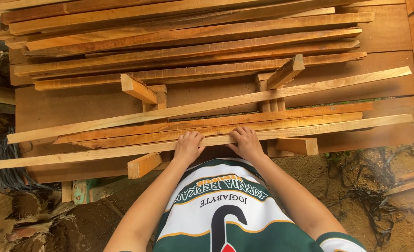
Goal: The person arranges and stacks long wooden planks on a wooden workbench. They pick up planks from a pile, align them, and place them onto a support structure, occasionally moving bundles of wood to organize the workspace.
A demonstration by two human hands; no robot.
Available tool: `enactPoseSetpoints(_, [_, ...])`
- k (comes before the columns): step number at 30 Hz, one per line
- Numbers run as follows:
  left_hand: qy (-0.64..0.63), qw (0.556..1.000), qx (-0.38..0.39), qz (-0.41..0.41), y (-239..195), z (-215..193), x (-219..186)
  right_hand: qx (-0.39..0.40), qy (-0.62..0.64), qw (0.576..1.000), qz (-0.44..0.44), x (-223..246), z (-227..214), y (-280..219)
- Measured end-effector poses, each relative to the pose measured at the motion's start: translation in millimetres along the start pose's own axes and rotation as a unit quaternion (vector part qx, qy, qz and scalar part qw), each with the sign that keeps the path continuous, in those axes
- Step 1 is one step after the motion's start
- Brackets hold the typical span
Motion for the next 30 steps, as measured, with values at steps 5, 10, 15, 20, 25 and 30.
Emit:
enactPoseSetpoints(5, [0.001, 1.000, -0.013, -0.007, -1, 3, -1, -0.002, 0.038, 0.999, 0.007, 4, -8, 7])
enactPoseSetpoints(10, [0.007, 1.000, -0.027, 0.001, -6, -1, -6, -0.012, 0.039, 0.999, 0.013, 2, -3, 3])
enactPoseSetpoints(15, [0.024, 0.997, -0.071, 0.009, -12, 7, -6, -0.068, 0.000, 0.997, -0.025, 2, 4, -4])
enactPoseSetpoints(20, [0.050, 0.995, -0.089, 0.011, -13, 17, -5, -0.078, -0.041, 0.995, -0.040, -10, 20, -6])
enactPoseSetpoints(25, [0.070, 0.992, -0.097, 0.032, -15, 10, -5, -0.073, -0.062, 0.994, -0.048, -21, 34, -9])
enactPoseSetpoints(30, [0.066, 0.994, -0.087, 0.030, -9, 18, 3, -0.083, -0.014, 0.994, -0.062, -16, 16, -5])
Point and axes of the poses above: each hand's wrist, its own y-axis towards the middle knuckle, its own z-axis out of the palm, x = y × z, the point moved 2 cm from there along y, towards the middle knuckle, and after that the axes turned 4 degrees about -z, right-handed, at the moved point
